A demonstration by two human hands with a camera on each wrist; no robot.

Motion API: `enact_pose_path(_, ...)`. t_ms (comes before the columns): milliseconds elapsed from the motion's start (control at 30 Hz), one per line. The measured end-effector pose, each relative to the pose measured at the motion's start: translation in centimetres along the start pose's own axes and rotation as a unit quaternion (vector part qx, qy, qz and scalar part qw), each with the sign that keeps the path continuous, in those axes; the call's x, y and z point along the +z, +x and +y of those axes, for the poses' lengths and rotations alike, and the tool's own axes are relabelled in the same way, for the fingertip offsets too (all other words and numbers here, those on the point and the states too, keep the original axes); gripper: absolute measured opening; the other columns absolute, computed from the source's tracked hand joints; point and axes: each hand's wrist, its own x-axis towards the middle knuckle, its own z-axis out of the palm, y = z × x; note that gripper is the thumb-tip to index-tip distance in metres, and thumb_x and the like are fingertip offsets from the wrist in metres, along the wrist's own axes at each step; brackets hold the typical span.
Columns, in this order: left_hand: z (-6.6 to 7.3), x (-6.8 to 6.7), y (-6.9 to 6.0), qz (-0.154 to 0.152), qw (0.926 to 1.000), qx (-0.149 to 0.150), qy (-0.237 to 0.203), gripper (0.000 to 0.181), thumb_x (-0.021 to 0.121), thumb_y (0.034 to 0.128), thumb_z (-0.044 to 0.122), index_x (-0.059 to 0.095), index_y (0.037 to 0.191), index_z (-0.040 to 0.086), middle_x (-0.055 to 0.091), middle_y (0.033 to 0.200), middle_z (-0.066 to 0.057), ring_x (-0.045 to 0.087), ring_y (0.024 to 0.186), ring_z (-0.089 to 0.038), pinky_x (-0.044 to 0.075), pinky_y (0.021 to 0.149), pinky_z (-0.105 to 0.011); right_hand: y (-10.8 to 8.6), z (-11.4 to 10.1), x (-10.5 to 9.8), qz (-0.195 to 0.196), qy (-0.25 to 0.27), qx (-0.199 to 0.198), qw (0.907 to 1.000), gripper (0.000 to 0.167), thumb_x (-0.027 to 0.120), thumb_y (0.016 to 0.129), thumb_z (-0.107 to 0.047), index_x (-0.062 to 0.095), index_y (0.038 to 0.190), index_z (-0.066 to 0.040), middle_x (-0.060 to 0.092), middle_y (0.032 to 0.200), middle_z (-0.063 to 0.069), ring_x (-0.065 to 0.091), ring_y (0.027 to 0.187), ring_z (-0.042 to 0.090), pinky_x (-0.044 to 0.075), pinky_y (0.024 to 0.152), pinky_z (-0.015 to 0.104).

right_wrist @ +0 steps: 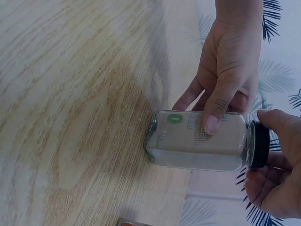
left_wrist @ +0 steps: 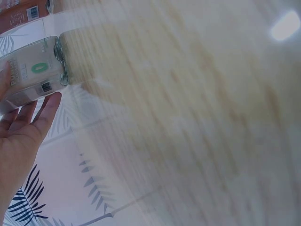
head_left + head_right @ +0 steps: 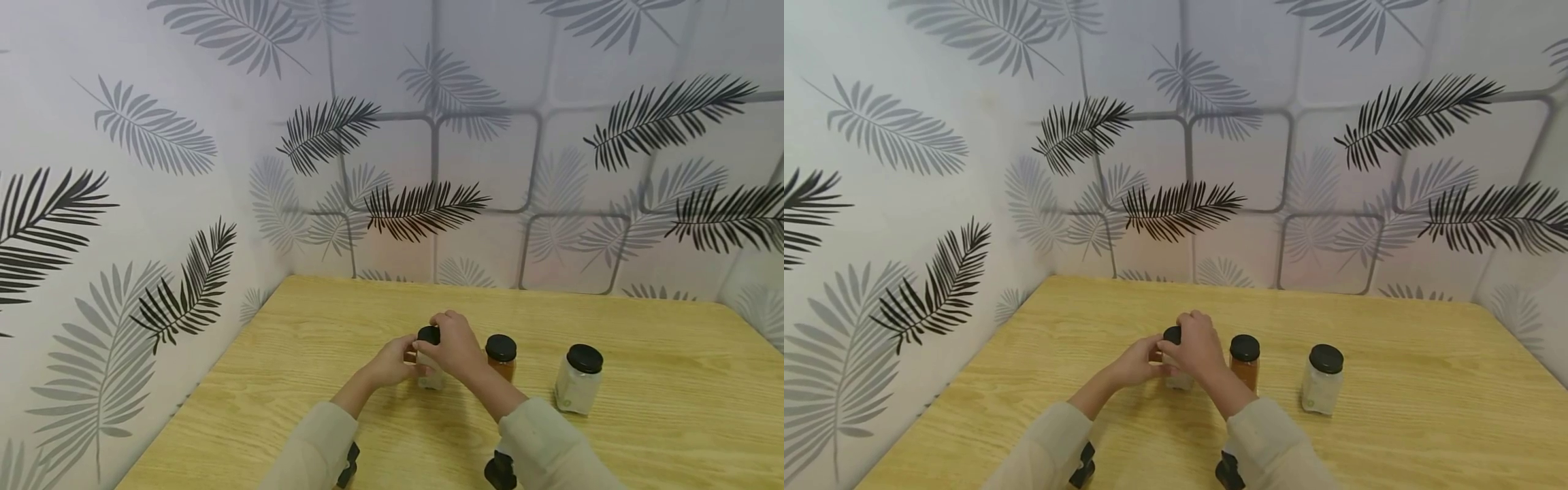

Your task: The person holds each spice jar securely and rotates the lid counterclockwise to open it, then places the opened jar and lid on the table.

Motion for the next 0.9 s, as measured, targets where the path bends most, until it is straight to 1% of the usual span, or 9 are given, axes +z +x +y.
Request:
enact_pose_path(200,-0.03,0.05,-0.01,0.002,1.0000,-0.006,0.003,0.048,0.064,0.0878,0.010,0.045,0.131,0.000,0.051,0.128,-0.017,0.051,0.119,-0.036,0.051,0.091,-0.038,0.13,0.10,-0.04,-0.012,0.014,-0.003,0.9998,0.037,0.071,0.082,-0.017,0.061,0.110,0.004,0.060,0.106,0.018,0.055,0.095,0.030,0.054,0.071,0.036)
enact_pose_path(333,-0.10,0.03,0.06,0.000,0.9999,-0.009,0.005,0.046,0.063,0.0885,0.010,0.045,0.129,0.000,0.052,0.126,-0.017,0.051,0.119,-0.036,0.052,0.090,-0.037,0.07,0.26,-0.16,-0.031,0.019,-0.023,0.9991,0.037,0.067,0.083,-0.010,0.059,0.115,0.005,0.058,0.112,0.020,0.053,0.101,0.033,0.054,0.075,0.040)
enact_pose_path(433,-0.02,-0.02,0.01,-0.001,1.0000,-0.009,0.003,0.044,0.062,0.0888,0.010,0.046,0.128,0.000,0.052,0.127,-0.018,0.051,0.119,-0.037,0.052,0.091,-0.038,0.04,0.28,-0.17,-0.036,0.014,-0.033,0.9987,0.040,0.067,0.084,-0.012,0.058,0.118,0.005,0.057,0.115,0.021,0.052,0.104,0.034,0.053,0.076,0.041)
enact_pose_path(667,0.15,-0.05,-0.11,-0.001,0.9999,-0.014,-0.006,0.046,0.063,0.0882,0.009,0.046,0.130,0.002,0.050,0.130,-0.018,0.051,0.120,-0.037,0.052,0.090,-0.039,0.04,0.14,0.21,-0.001,-0.020,-0.016,0.9997,0.051,0.072,0.081,-0.029,0.058,0.116,0.005,0.057,0.112,0.020,0.053,0.102,0.033,0.053,0.075,0.040)
enact_pose_path(800,0.10,0.01,-0.07,0.000,0.9999,-0.014,-0.005,0.049,0.063,0.0879,0.010,0.044,0.132,0.002,0.048,0.132,-0.018,0.050,0.120,-0.038,0.051,0.091,-0.040,-0.03,0.18,0.37,0.006,-0.031,-0.007,0.9995,0.051,0.073,0.080,-0.031,0.059,0.115,0.004,0.057,0.110,0.019,0.054,0.099,0.031,0.053,0.074,0.039)
enact_pose_path(900,0.09,0.03,-0.05,0.001,0.9999,-0.012,0.000,0.046,0.063,0.0879,0.009,0.045,0.130,0.001,0.050,0.130,-0.018,0.051,0.120,-0.038,0.051,0.091,-0.040,-0.01,0.26,0.36,0.006,-0.027,-0.008,0.9996,0.047,0.073,0.081,-0.028,0.060,0.114,0.003,0.057,0.109,0.019,0.054,0.097,0.031,0.054,0.074,0.039)
